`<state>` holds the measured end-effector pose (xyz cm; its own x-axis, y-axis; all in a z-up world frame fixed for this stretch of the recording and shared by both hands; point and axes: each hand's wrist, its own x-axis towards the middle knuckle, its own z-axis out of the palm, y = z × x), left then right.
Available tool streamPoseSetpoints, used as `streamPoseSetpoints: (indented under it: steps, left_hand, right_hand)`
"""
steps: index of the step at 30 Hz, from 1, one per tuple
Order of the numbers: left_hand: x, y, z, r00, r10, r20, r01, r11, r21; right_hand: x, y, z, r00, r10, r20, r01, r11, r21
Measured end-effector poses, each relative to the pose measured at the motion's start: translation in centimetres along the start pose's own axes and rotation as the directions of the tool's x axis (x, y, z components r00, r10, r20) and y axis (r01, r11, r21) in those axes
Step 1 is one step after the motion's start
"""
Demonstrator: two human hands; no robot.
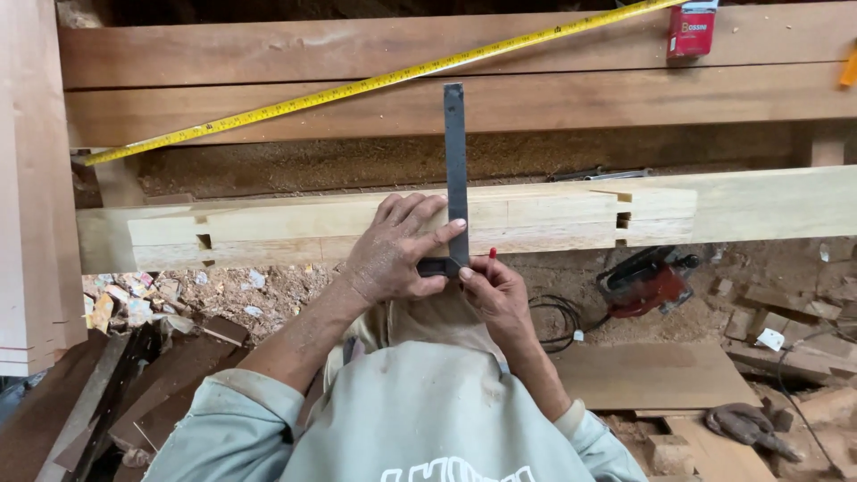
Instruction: Measuring and marking wooden beams for joinery using a tape measure, square, and pencil.
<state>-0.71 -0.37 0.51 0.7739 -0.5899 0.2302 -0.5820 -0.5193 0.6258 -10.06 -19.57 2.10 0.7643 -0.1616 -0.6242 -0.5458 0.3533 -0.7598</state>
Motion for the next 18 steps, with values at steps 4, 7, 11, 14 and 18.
streamPoseSetpoints:
  steps: [4, 7, 11, 14, 18]
  left_hand:
    - [0.2, 0.2, -0.4, 1.000, 0.002, -0.003, -0.002, 1.000, -0.002]
    - [0.1, 0.1, -0.2, 1.000, 0.005, 0.002, -0.005, 1.000, 0.002]
    - [0.0, 0.0, -0.1, 1.000, 0.005, -0.012, -0.005, 1.000, 0.007]
    - [0.1, 0.0, -0.1, 1.000, 0.009, -0.009, -0.009, 1.000, 0.003]
    - [0.2, 0.0, -0.1, 1.000, 0.003, -0.002, -0.003, 1.000, 0.008]
  right_hand:
    - [0.0, 0.1, 0.0, 1.000, -0.012, 0.009, 0.012, 0.999, 0.046]
    - [0.2, 0.5, -0.3, 0.999, -0.030, 0.046, 0.028, 0.999, 0.038]
    - [0.4, 0.9, -0.6, 0.998, -0.034, 0.051, 0.032, 0.999, 0.043]
    - [0.5, 1.0, -0.7, 0.997, -0.047, 0.057, 0.044, 0.998, 0.044]
    - [0.4, 0.7, -0.5, 0.998, -0.045, 0.052, 0.045, 0.999, 0.005]
